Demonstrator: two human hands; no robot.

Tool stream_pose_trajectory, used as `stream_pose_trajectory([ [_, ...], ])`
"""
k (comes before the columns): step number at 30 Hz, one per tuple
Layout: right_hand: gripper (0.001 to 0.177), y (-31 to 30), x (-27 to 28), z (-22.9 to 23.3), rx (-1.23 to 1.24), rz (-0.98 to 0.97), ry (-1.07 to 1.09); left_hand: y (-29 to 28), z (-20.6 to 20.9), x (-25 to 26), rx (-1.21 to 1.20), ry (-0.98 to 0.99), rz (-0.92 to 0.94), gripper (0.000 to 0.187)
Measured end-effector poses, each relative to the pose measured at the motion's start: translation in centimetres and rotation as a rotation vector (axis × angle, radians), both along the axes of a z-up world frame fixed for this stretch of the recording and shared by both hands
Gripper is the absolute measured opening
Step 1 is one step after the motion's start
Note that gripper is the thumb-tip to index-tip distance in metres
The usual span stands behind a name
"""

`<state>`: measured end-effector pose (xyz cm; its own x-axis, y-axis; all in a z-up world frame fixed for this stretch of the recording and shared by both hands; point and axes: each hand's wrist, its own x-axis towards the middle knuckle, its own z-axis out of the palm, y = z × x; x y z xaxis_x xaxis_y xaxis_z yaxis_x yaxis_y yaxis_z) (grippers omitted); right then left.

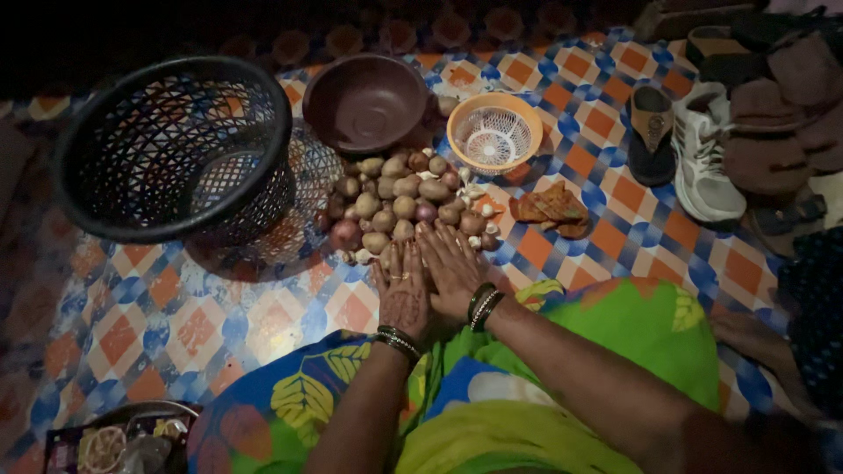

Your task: The person sits on a patterned floor and sorts a pile of potatoes, onions, and garlic cloves. They use a black plastic basket to scoop and separate the potatoes, then place them back into the basket. The person also uses a brown bowl to gather and move the onions and garlic.

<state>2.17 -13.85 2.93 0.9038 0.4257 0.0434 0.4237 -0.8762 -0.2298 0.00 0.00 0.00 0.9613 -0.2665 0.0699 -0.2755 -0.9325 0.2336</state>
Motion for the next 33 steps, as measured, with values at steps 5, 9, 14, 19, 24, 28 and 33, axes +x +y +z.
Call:
stream_pose_trajectory([
  [5, 0.105, -0.2, -0.1, -1.1, 0.164, 0.031, -0.135, 0.2, -3.6, 1.1, -0.018, -0.178, -0.003, 0.077],
  [9, 0.106, -0.5, 0.3, -1.4, 0.088, 0.019, -0.088, 0.6, -4.1, 1.3, 0.016, -0.047, -0.056, 0.078],
  [14, 0.101, -0.1, 0.8, -2.1, 0.128, -0.006, -0.109, 0.0, -3.7, 1.5, -0.062, -0.121, -0.009, 0.077],
  [19, 0.101, -0.2, 1.1, -2.1, 0.168, -0.007, -0.095, 0.2, -3.7, 1.9, -0.046, -0.105, -0.031, 0.078],
  [24, 0.101, 0.0, 1.6, -1.7, 0.206, -0.045, -0.023, 0.5, -4.9, 2.9, -0.102, -0.187, -0.037, 0.074],
  [28, 0.100, -0.1, 3.2, -1.3, 0.136, -0.067, -0.012, 0.5, -5.2, 4.8, -0.077, -0.256, -0.050, 0.072],
  [33, 0.110, -0.2, 6.6, -0.9, -0.014, -0.104, 0.016, 0.2, -4.5, 8.5, 0.149, -0.246, -0.060, 0.078],
])
